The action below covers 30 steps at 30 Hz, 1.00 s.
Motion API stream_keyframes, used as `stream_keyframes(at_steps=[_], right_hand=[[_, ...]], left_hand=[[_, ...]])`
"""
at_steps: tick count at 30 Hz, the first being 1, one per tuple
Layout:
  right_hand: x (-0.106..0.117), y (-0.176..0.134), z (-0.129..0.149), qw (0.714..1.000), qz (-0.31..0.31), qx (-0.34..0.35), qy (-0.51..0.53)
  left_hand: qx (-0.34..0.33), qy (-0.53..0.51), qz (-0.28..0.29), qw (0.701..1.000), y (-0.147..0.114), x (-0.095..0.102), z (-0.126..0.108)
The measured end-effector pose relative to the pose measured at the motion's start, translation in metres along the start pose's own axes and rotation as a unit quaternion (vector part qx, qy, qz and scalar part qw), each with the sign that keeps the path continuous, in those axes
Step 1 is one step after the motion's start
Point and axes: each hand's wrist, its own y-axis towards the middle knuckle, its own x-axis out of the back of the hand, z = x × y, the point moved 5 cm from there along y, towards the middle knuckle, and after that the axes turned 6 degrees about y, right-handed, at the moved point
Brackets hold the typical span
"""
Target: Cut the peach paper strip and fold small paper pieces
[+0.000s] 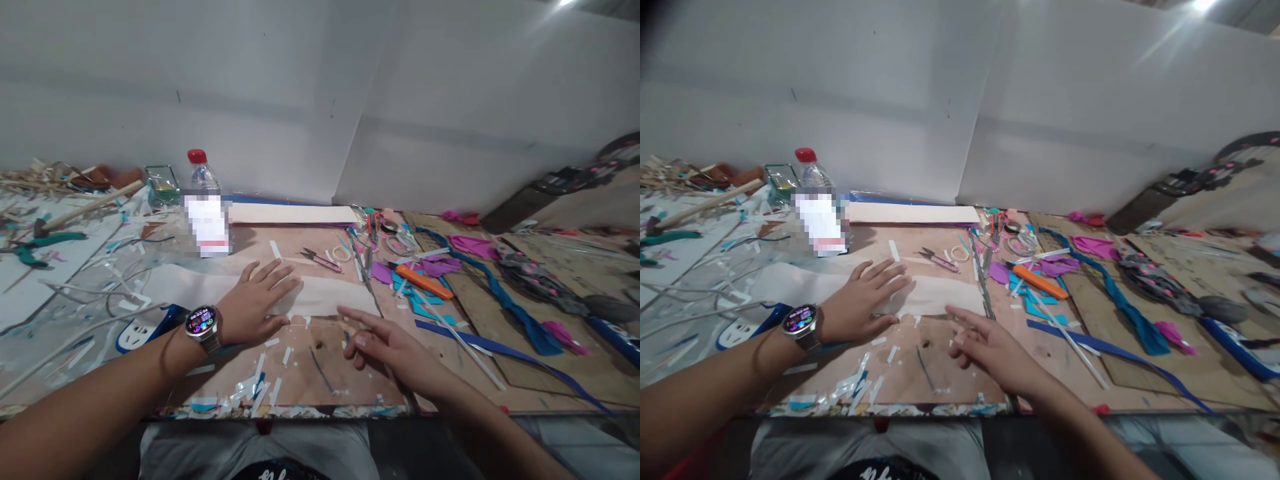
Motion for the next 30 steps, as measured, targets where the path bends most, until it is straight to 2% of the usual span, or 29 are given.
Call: stream_keyframes(at_steps=[3,5,7,11,12,14,16,20,26,30], right_hand=[[-0.012,-0.004,0.002,0.997,0.065,0.003,-0.032],[-0.010,0.001,0.002,0.996,0.072,0.025,-0.045],[0.002,0.012,0.000,0.999,0.032,0.039,-0.014],[0.034,0.039,0.000,0.991,-0.104,0.074,0.025],[0.039,0.045,0.003,0.990,-0.117,0.081,0.008],[0.043,0.057,0.011,0.980,-0.131,0.104,-0.110],[0.044,0.068,0.019,0.971,-0.134,0.120,-0.156],[0.030,0.088,0.036,0.951,-0.114,0.173,-0.228],[-0.016,0.105,0.044,0.935,-0.038,0.214,-0.279],[-0.026,0.109,0.046,0.922,-0.019,0.271,-0.275]], left_hand=[[-0.019,-0.015,0.009,1.000,-0.001,0.000,-0.002],[-0.025,-0.022,0.024,0.999,-0.003,-0.002,-0.001],[-0.024,-0.017,0.051,0.998,-0.005,-0.008,0.001],[-0.016,-0.001,0.107,0.994,-0.008,-0.015,0.004],[-0.014,0.000,0.115,0.993,-0.008,-0.015,0.004],[-0.004,0.003,0.121,0.993,-0.007,-0.011,0.005],[0.003,0.010,0.117,0.993,-0.006,-0.004,0.005],[0.019,0.040,0.084,0.995,-0.005,0.007,0.007],[0.075,0.086,0.042,0.993,-0.003,0.015,0.012],[0.037,0.040,0.058,0.997,0.000,0.012,-0.001]])
